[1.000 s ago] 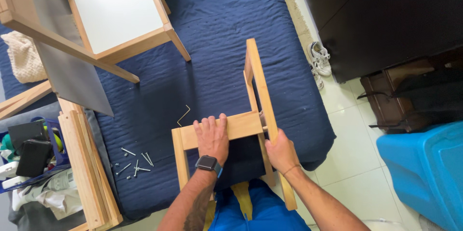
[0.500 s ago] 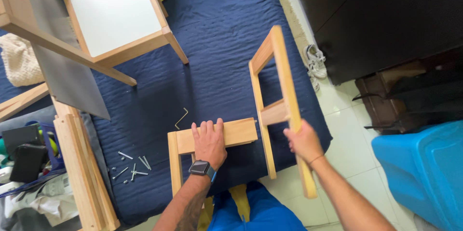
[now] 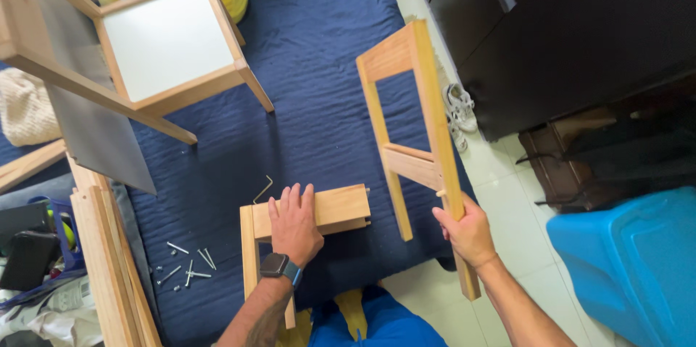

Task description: The person assembles a small wooden chair on a bed. They insert and tighten screws into the frame using an Allen key, attach a white seat panel, and secure the legs. The process includes aligning parts, fastening joints, and checking stability.

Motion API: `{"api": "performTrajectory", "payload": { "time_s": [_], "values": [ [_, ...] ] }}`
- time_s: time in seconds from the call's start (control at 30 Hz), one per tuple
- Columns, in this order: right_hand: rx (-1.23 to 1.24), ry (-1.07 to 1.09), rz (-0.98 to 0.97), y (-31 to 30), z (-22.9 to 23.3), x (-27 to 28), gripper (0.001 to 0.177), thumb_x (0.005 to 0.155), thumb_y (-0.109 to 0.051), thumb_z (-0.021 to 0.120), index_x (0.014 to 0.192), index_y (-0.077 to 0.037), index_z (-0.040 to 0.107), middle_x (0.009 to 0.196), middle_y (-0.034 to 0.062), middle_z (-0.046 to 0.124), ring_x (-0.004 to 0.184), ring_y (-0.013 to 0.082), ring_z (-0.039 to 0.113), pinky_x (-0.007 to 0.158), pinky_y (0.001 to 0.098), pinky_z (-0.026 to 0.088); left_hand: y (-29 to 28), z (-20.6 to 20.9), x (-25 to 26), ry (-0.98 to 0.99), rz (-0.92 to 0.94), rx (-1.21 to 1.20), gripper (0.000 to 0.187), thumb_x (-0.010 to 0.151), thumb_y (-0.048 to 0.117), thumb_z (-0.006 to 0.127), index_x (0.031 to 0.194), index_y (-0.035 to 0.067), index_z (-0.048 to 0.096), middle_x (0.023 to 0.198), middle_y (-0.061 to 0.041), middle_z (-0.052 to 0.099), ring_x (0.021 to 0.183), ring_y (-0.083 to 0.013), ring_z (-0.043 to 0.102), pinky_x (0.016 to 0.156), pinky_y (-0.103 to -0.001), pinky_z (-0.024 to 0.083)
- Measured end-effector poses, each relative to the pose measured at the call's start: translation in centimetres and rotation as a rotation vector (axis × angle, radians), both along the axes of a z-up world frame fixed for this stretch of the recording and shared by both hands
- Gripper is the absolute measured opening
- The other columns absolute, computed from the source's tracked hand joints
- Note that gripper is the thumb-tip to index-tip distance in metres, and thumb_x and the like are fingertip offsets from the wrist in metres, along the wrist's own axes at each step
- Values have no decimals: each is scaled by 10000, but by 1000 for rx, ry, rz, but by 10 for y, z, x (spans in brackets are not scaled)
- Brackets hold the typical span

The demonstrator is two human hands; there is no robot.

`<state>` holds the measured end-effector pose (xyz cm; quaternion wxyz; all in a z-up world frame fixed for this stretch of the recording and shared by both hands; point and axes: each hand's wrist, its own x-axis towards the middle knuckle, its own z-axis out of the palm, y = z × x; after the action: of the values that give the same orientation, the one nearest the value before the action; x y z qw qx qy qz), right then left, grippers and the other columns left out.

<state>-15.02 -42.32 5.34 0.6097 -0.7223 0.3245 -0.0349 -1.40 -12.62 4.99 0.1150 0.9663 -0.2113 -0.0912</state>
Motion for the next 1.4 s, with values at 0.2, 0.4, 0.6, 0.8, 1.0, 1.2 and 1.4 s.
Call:
{"api": "performTrajectory", "payload": {
  "time_s": [0.2, 0.4, 0.6, 0.8, 1.0, 1.2, 1.4],
  "values": [
    [-87, -245, -22, -7, 53, 12, 144, 885, -98, 742, 960, -23, 644, 690, -1, 591, 536, 81, 558, 484, 245, 453, -14, 13, -17, 57, 170, -330, 730, 686, 130, 792, 1345, 20, 497, 1392, -186, 511, 1337, -375, 468, 1137, -465, 362],
    [-99, -506, -8, -11, 125, 40, 135, 924, -47, 734, 921, -10, 604, 698, 15, 590, 569, 95, 568, 526, 249, 459, -38, 40, -33, 241, 294, -646, 630, 773, 232, 812, 1316, 37, 556, 1308, -155, 629, 1245, -325, 601, 1043, -395, 482],
    [445, -679, 180, -34, 226, 65, 400, 931, -53, 657, 1326, 2, 617, 715, 34, 539, 552, 105, 510, 504, 254, 443, -36, 92, 18, 57, 348, -926, 826, 700, 295, 915, 1314, -46, 480, 1248, -201, 615, 1142, -308, 617, 901, -408, 519],
    [432, -532, 104, -26, 229, 86, 372, 900, -80, 648, 1255, 15, 588, 756, 45, 582, 570, 95, 518, 526, 265, 474, -25, 115, 45, 552, 462, -994, 282, 876, 168, 739, 1009, -9, 564, 739, -153, 635, 499, -207, 626, 438, -363, 507],
    [77, 28, 39, -24, 109, 92, 204, 848, -69, 736, 969, -32, 576, 674, 47, 558, 483, 131, 538, 424, 313, 471, -31, 75, 52, 532, 621, -774, 312, 878, 184, 751, 1015, -10, 549, 743, -148, 664, 492, -212, 650, 410, -365, 520],
    [354, 151, -3, -51, 0, 96, 138, 886, -67, 712, 936, -34, 588, 678, 17, 528, 506, 97, 506, 436, 275, 442, -36, 22, 79, 608, 688, -627, 288, 881, 200, 729, 1044, -16, 630, 778, -190, 736, 593, -270, 728, 528, -393, 565],
    [404, 225, 58, -88, -56, 170, 137, 891, -47, 693, 904, -26, 559, 669, 22, 517, 500, 107, 492, 427, 288, 436, -45, -3, 98, 188, 653, -472, 496, 816, 258, 773, 1246, 49, 641, 1080, -139, 745, 970, -333, 719, 846, -428, 553]
  ]
}}
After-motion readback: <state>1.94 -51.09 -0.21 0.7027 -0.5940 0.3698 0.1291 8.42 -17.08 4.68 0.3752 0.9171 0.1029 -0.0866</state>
